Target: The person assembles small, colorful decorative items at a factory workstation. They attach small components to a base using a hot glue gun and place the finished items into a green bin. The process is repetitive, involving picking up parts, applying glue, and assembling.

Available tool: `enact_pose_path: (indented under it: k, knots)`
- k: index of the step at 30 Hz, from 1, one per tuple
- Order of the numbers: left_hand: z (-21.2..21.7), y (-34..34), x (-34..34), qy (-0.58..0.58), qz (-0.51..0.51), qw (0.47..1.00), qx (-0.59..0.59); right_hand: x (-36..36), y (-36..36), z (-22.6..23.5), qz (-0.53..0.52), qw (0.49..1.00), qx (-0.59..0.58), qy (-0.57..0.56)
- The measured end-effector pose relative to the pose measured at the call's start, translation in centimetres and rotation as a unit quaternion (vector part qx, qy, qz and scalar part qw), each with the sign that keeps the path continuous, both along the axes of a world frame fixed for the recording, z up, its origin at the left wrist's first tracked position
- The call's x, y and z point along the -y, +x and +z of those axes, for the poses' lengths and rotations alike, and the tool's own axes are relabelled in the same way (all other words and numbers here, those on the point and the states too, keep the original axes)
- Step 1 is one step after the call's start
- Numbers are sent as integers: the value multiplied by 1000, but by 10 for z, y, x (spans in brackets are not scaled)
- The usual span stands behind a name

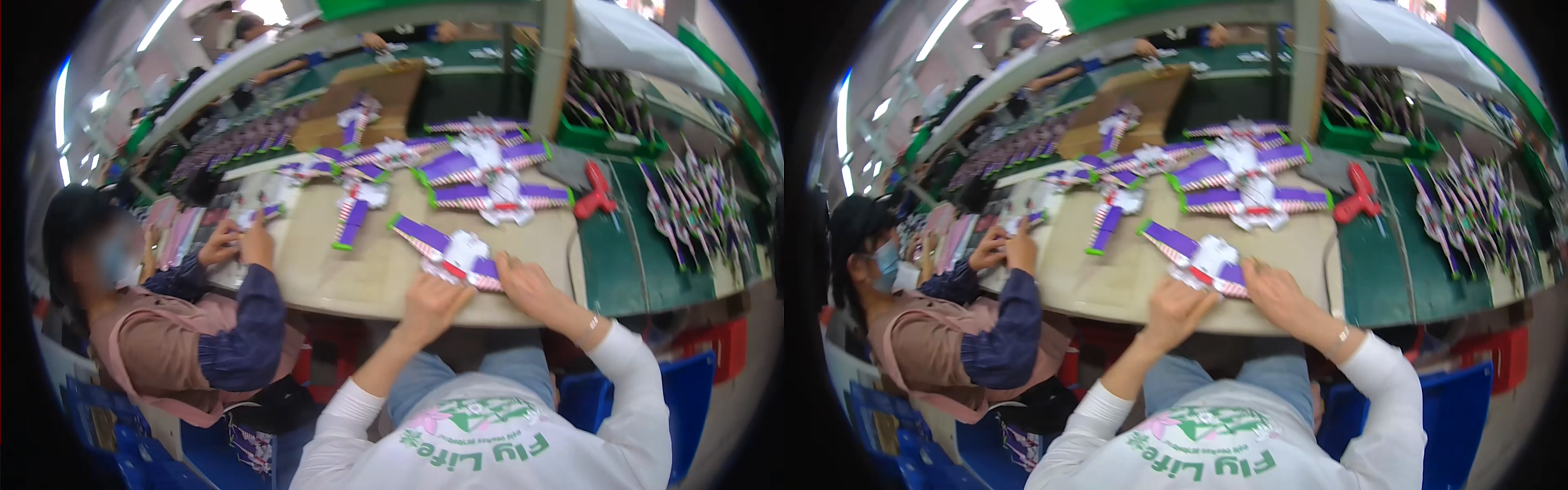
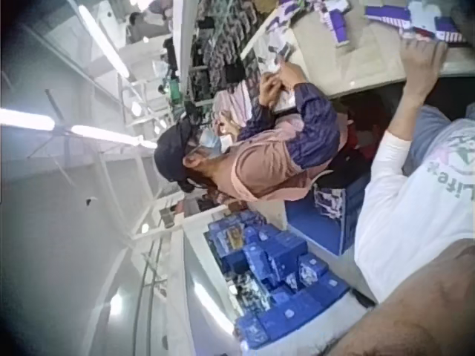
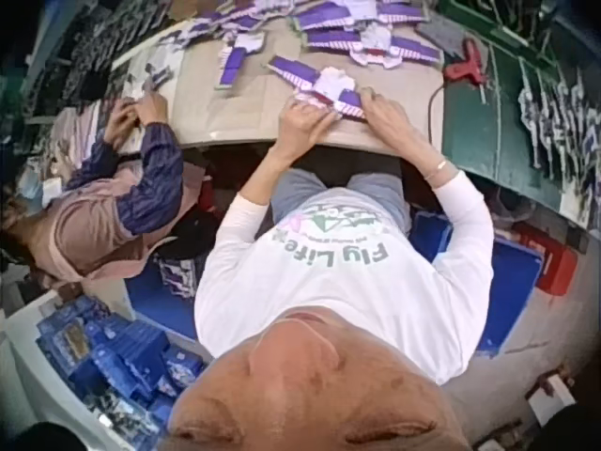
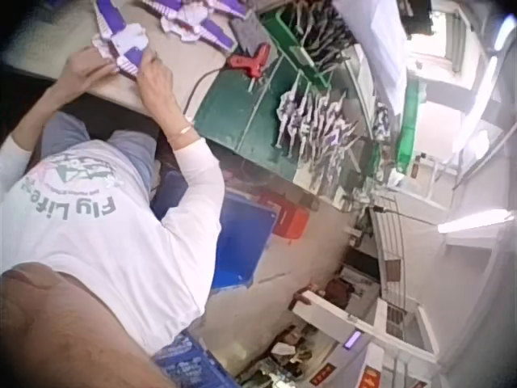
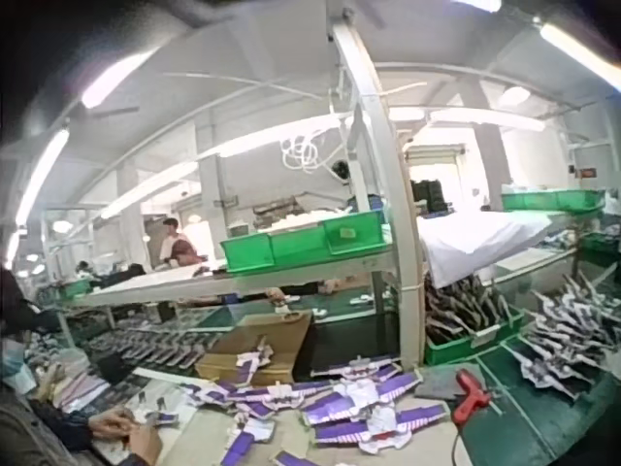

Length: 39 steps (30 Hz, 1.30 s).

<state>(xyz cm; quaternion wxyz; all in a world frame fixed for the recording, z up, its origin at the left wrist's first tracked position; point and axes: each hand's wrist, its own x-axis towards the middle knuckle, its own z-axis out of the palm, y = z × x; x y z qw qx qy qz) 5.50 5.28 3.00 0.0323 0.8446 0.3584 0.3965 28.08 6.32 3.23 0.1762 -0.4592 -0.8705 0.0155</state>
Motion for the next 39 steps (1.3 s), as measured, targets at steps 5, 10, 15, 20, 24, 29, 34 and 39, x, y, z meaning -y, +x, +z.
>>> enact_pose_path:
  k: [5, 10, 15, 20, 24, 29, 34, 39]
  knots:
    - [-18, 2, -13, -332, 37, 885, 323, 0, 3, 4, -5, 994, 111, 6]
    - [-13, 0, -5, -295, 5, 913, 280, 1, 4, 19, 0, 993, 94, 65]
    - [-10, -14, 21, -69, 1, 995, 70, 11, -23, 36, 91, 984, -149, -47]
    - [-23, -20, 32, -17, 94, 994, 45, 7, -29, 9, 48, 909, -314, -270]
    - [-35, -20, 29, -81, 100, 989, 78, 3, -36, -6, -33, 849, -446, -281]
    - [-14, -1, 32, -307, 4, 901, 306, 11, -44, 2, -46, 945, -286, -150]
    - [-36, 13, 28, -399, -31, 838, 371, 12, -43, -1, 39, 956, -283, -63]
    - [-36, 13, 21, -372, -20, 855, 360, 8, -31, 9, 57, 916, -341, -204]
